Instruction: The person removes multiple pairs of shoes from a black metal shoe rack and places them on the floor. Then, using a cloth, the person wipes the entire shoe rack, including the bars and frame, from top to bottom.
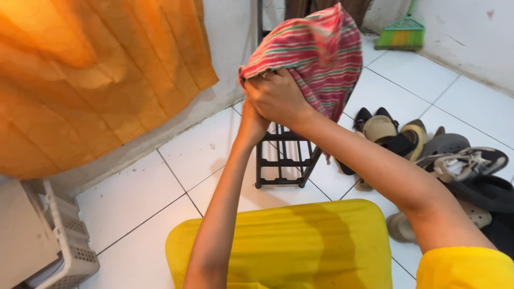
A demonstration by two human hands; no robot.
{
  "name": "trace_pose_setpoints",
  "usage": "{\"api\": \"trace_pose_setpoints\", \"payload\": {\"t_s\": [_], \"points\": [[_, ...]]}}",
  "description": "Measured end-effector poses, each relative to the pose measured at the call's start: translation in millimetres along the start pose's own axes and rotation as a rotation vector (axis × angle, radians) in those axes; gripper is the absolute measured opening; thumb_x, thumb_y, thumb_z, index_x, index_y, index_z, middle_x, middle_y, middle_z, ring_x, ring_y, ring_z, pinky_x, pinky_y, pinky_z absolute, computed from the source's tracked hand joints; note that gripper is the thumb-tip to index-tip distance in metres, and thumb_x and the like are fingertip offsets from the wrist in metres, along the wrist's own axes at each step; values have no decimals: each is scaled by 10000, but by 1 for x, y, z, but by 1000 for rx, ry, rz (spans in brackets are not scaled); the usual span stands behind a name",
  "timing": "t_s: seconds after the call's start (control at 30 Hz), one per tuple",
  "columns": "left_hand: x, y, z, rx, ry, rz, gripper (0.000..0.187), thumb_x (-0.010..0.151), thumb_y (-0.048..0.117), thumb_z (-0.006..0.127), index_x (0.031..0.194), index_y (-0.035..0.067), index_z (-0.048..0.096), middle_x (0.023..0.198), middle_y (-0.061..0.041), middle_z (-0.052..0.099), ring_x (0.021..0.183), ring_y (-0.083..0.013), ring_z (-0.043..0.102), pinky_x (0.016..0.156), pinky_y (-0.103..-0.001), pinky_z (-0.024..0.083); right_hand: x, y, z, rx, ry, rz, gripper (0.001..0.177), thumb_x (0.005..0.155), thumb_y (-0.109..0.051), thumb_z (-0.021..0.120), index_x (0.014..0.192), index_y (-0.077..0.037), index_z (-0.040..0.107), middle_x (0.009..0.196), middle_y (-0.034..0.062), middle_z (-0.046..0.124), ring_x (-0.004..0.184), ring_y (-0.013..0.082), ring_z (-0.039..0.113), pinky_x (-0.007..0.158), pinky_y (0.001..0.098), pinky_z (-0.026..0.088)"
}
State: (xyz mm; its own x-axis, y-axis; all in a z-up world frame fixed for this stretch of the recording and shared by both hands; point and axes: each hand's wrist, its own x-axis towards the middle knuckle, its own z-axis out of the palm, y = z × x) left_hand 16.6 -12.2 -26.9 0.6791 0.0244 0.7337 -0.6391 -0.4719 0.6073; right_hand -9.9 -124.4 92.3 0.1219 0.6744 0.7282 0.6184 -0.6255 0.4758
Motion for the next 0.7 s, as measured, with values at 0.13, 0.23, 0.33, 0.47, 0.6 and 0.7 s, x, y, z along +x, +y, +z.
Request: {"api": "trace_pose_setpoints", "payload": {"t_s": [0.13, 0.23, 0.33, 0.47, 0.6, 0.7], "points": [[-3, 6, -3, -121, -13, 6, 606, 904, 26, 764, 1388, -18, 402, 1172, -197, 615, 1043, -262, 599, 869, -379, 533, -8, 8, 10, 4, 159, -35, 220, 1000, -246, 694, 1102, -52, 715, 956, 37, 678, 868, 193, 649, 730, 351, 478], [2, 19, -15, -172, -87, -206, 553, 909, 108, 796, 1298, 1, 417, 966, -112, 632, 810, -178, 567, 734, -322, 519, -6, 34, -1, 77, -41, 292, 307, 1041, -350, 710, 834, -123, 706, 729, 86, 645, 650, 280, 615, 623, 441, 458], [5, 31, -27, -267, -58, -226, 575, 901, 139, 799, 1300, 14, 404, 928, -31, 633, 758, -122, 544, 684, -291, 496, -30, 79, -30, 184, 224, 506, 225, 1113, -273, 598, 1140, -90, 726, 939, 163, 678, 802, 345, 663, 709, 471, 485], [7, 39, -29, -176, -68, -242, 600, 894, 149, 830, 1302, 20, 409, 860, -27, 574, 737, -126, 521, 667, -291, 498, -88, 74, -20, 313, 381, 660, 268, 1186, -247, 553, 1298, -7, 596, 1164, 245, 670, 1046, 442, 681, 888, 493, 549], [5, 38, -22, -160, -50, -239, 624, 895, 165, 839, 1309, 19, 395, 876, -26, 601, 739, -126, 528, 665, -293, 497, -150, 35, 20, 356, 414, 886, 235, 1064, -135, 564, 1235, 25, 570, 1072, 266, 652, 937, 468, 659, 797, 491, 519], [2, 35, -24, -170, -42, -205, 643, 916, 189, 814, 1354, 18, 376, 944, -48, 596, 778, -127, 540, 707, -293, 514, -186, 10, 34, 434, 388, 945, 204, 961, -130, 601, 1114, 5, 603, 961, 222, 683, 903, 389, 699, 799, 464, 542]]}}
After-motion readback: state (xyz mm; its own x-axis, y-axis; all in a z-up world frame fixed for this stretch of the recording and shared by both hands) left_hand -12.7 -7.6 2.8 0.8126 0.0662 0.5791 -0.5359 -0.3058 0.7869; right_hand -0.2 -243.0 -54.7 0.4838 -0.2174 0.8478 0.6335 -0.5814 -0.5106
